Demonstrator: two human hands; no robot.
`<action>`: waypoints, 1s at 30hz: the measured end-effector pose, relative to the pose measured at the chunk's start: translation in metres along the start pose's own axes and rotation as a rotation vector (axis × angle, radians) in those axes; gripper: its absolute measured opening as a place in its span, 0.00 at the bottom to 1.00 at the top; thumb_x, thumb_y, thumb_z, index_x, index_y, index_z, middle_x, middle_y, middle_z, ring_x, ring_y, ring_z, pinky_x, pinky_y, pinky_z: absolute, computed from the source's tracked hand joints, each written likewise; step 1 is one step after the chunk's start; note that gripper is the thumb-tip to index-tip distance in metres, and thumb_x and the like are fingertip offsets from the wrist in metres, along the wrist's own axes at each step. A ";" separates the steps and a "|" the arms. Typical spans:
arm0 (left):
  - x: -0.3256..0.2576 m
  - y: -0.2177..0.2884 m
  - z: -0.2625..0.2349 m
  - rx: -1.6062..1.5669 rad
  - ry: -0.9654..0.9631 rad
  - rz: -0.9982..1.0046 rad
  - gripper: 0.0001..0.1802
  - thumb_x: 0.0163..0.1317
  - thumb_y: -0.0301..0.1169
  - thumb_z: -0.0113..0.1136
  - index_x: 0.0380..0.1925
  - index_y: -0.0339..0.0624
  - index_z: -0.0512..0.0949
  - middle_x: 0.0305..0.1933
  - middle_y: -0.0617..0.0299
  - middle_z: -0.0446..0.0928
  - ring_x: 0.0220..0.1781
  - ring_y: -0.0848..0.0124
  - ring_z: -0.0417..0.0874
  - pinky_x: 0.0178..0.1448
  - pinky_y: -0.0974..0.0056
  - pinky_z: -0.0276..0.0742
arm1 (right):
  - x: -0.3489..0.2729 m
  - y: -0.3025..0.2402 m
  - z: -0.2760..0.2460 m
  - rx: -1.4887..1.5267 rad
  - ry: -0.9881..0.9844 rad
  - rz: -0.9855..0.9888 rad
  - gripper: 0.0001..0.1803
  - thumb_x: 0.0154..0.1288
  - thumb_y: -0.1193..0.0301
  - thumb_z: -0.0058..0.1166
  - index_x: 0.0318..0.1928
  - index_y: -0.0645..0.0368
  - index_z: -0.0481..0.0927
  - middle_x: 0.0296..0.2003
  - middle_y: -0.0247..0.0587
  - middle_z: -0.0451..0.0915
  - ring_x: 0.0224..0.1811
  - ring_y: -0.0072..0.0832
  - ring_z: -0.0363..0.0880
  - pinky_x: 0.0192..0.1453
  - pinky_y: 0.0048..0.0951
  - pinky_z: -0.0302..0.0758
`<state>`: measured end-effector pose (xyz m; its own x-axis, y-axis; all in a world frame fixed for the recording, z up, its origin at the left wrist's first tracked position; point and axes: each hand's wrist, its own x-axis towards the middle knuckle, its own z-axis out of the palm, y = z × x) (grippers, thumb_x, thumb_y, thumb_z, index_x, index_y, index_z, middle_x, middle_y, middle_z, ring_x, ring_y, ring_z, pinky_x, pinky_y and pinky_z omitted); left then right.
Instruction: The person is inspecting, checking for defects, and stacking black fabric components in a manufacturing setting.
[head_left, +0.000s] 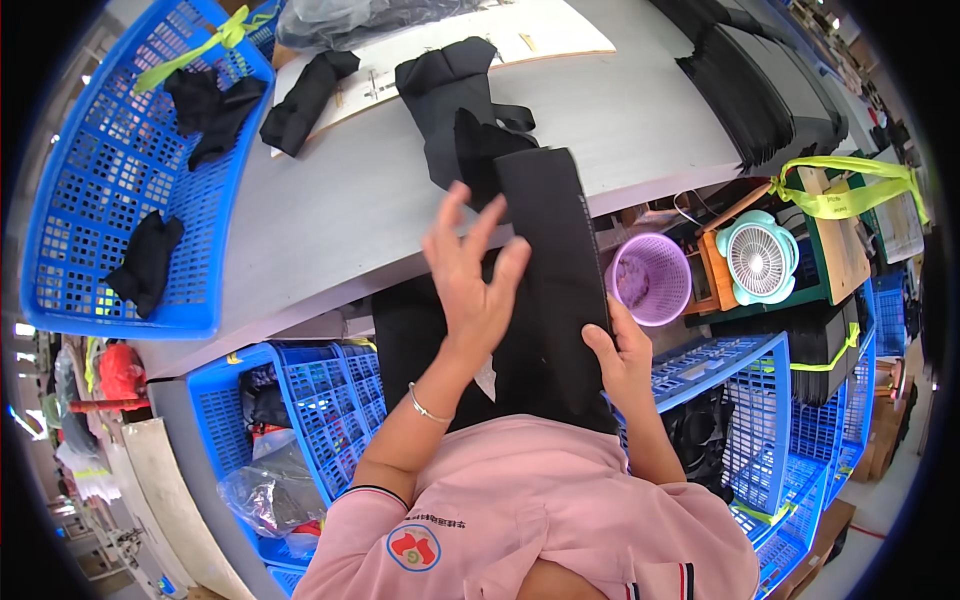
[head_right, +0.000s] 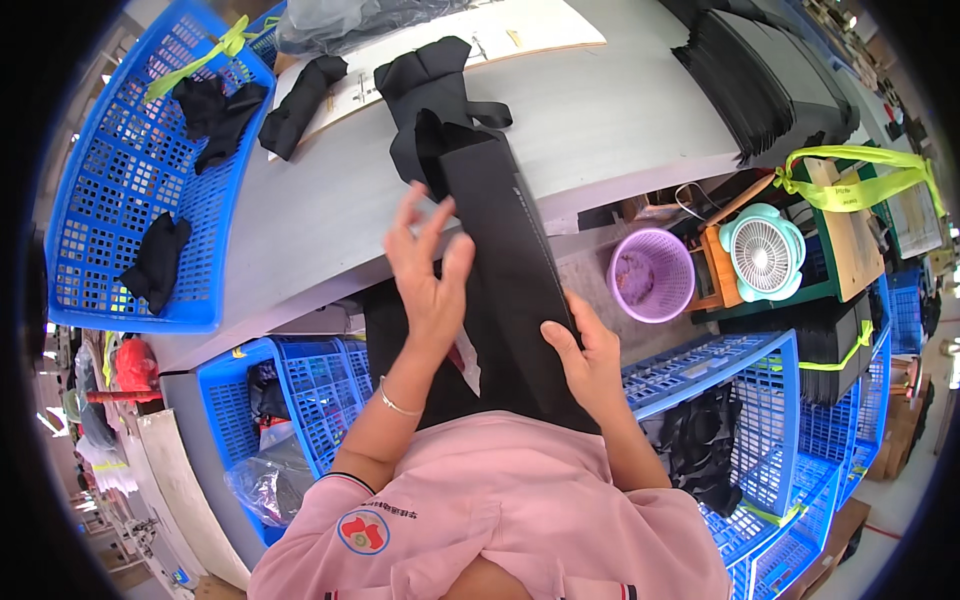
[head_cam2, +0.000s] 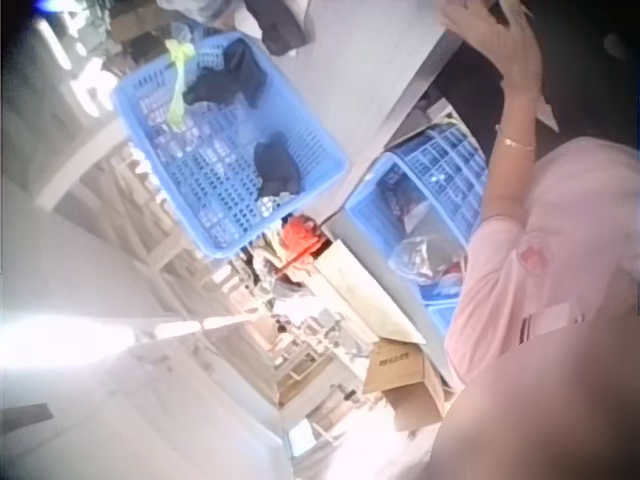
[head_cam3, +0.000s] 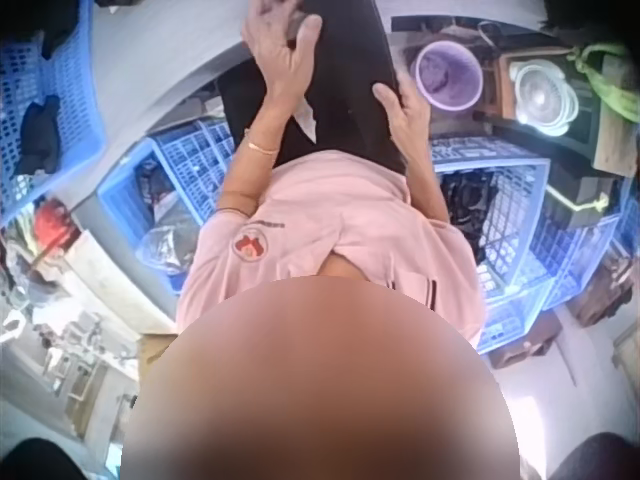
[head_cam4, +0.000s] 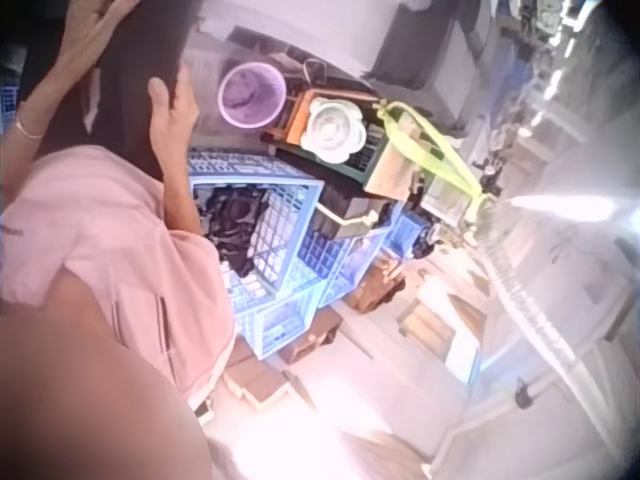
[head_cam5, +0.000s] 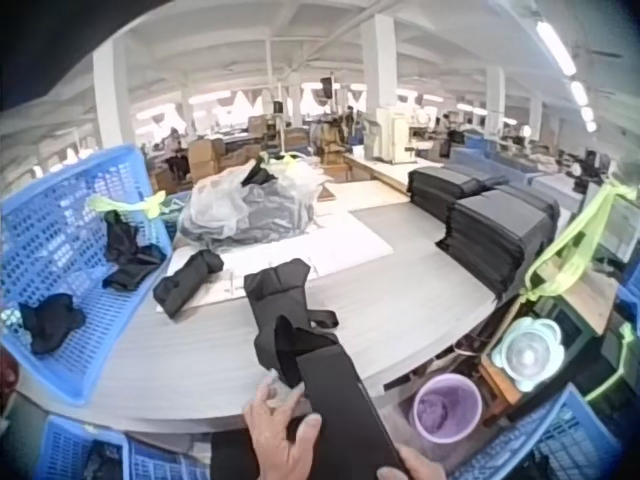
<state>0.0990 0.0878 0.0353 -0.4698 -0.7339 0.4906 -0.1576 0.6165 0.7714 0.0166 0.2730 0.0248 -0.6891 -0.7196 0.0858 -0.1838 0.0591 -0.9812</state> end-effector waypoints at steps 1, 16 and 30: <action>0.012 -0.006 0.002 0.016 -0.015 0.020 0.24 0.58 0.36 0.69 0.55 0.42 0.80 0.71 0.46 0.61 0.68 0.51 0.62 0.69 0.55 0.62 | 0.006 0.002 -0.001 0.006 -0.006 0.000 0.23 0.71 0.69 0.55 0.63 0.66 0.72 0.49 0.41 0.82 0.49 0.21 0.79 0.55 0.25 0.74; 0.073 -0.061 -0.007 0.414 0.008 0.153 0.21 0.47 0.15 0.58 0.43 0.41 0.86 0.69 0.52 0.68 0.62 0.50 0.68 0.65 0.55 0.71 | 0.037 0.012 0.036 -0.409 -0.070 -0.050 0.21 0.69 0.65 0.56 0.61 0.54 0.75 0.37 0.56 0.83 0.32 0.52 0.83 0.35 0.42 0.77; 0.004 0.019 -0.010 0.021 -0.441 0.556 0.19 0.53 0.20 0.60 0.47 0.43 0.82 0.67 0.65 0.72 0.70 0.58 0.70 0.55 0.63 0.83 | 0.089 0.027 0.054 -0.456 0.145 -0.556 0.16 0.59 0.71 0.59 0.48 0.62 0.78 0.44 0.48 0.82 0.46 0.46 0.82 0.45 0.42 0.79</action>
<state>0.1029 0.0937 0.0560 -0.7927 -0.1277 0.5960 0.1927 0.8751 0.4439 -0.0122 0.1733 -0.0036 -0.4891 -0.6304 0.6028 -0.7850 0.0167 -0.6193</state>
